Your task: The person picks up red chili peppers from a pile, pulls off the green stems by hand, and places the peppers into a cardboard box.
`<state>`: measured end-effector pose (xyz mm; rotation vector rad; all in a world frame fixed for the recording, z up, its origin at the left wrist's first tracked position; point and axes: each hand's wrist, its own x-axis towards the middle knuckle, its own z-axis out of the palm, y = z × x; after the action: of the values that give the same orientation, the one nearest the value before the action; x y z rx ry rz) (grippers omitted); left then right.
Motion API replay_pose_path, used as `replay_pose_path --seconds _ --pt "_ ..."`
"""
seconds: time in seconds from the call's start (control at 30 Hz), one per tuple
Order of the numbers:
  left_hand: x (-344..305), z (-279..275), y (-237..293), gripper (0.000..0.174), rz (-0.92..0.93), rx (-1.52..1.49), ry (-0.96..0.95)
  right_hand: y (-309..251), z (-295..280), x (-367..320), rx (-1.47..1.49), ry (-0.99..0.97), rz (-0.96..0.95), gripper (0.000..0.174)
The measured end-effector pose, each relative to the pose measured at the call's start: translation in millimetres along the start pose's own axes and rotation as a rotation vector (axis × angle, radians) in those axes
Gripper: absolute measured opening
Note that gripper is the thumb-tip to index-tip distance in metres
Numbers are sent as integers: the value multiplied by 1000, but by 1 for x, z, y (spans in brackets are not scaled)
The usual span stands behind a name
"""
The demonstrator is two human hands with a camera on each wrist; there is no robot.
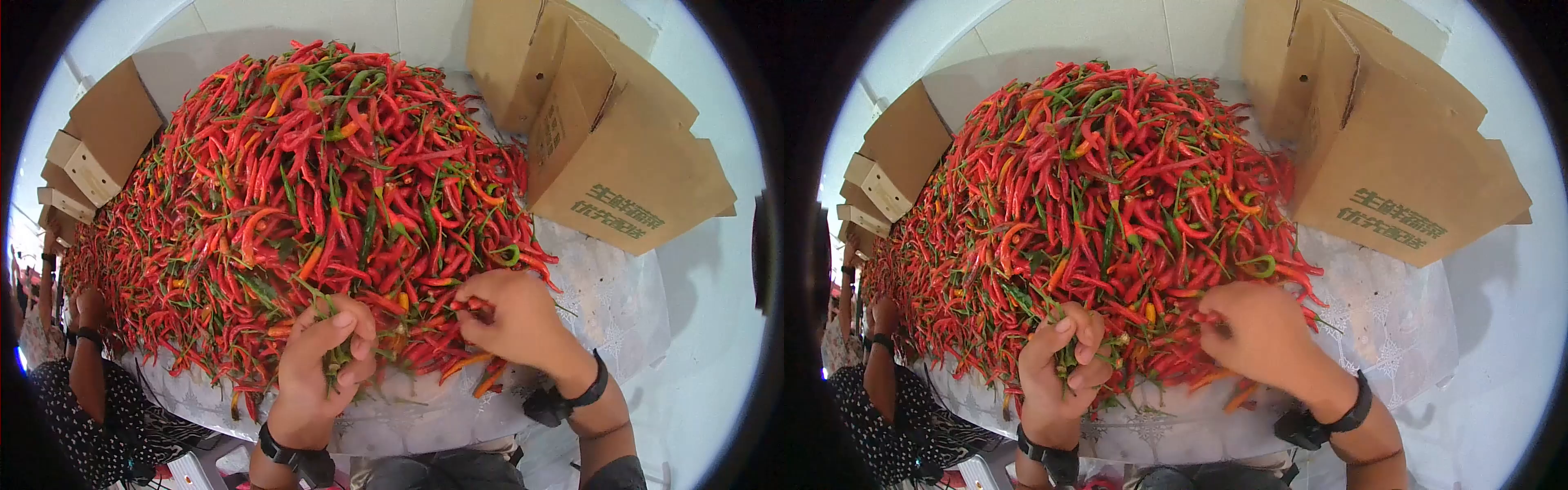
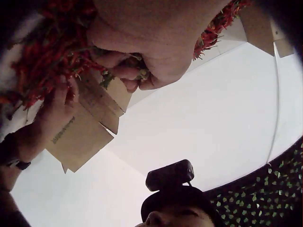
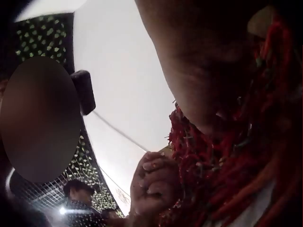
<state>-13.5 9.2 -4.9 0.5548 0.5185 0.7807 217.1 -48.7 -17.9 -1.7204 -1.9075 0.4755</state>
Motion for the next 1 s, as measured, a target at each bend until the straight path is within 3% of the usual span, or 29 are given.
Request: replay_pose_path --seconds 0.17,0.27,0.37,0.47,0.57,0.7,0.8,0.9,0.97,1.0 --pt "0 1 2 17 0 16 8 1 -10 3 478 49 177 18" --pt "-3 4 4 16 16 8 26 2 -12 4 506 67 141 24" --pt "-4 5 6 16 50 -32 11 8 -3 2 -19 287 53 28" --pt "-3 3 6 15 77 -34 12 0 6 6 -97 201 -239 30" --pt "-3 4 5 14 69 -32 46 -18 17 10 -242 -67 -265 27" --pt "-4 6 6 14 68 -23 37 -20 23 10 -279 -120 -233 24" --pt "-5 5 7 14 62 -19 23 -12 19 9 -313 -111 -286 34" --pt "-4 5 7 14 69 7 42 -13 3 4 -142 3 -321 18" --pt "-3 3 7 14 73 12 31 -5 3 10 58 256 -350 14" --pt "-3 3 6 13 74 64 67 -4 1 10 265 254 -259 12"
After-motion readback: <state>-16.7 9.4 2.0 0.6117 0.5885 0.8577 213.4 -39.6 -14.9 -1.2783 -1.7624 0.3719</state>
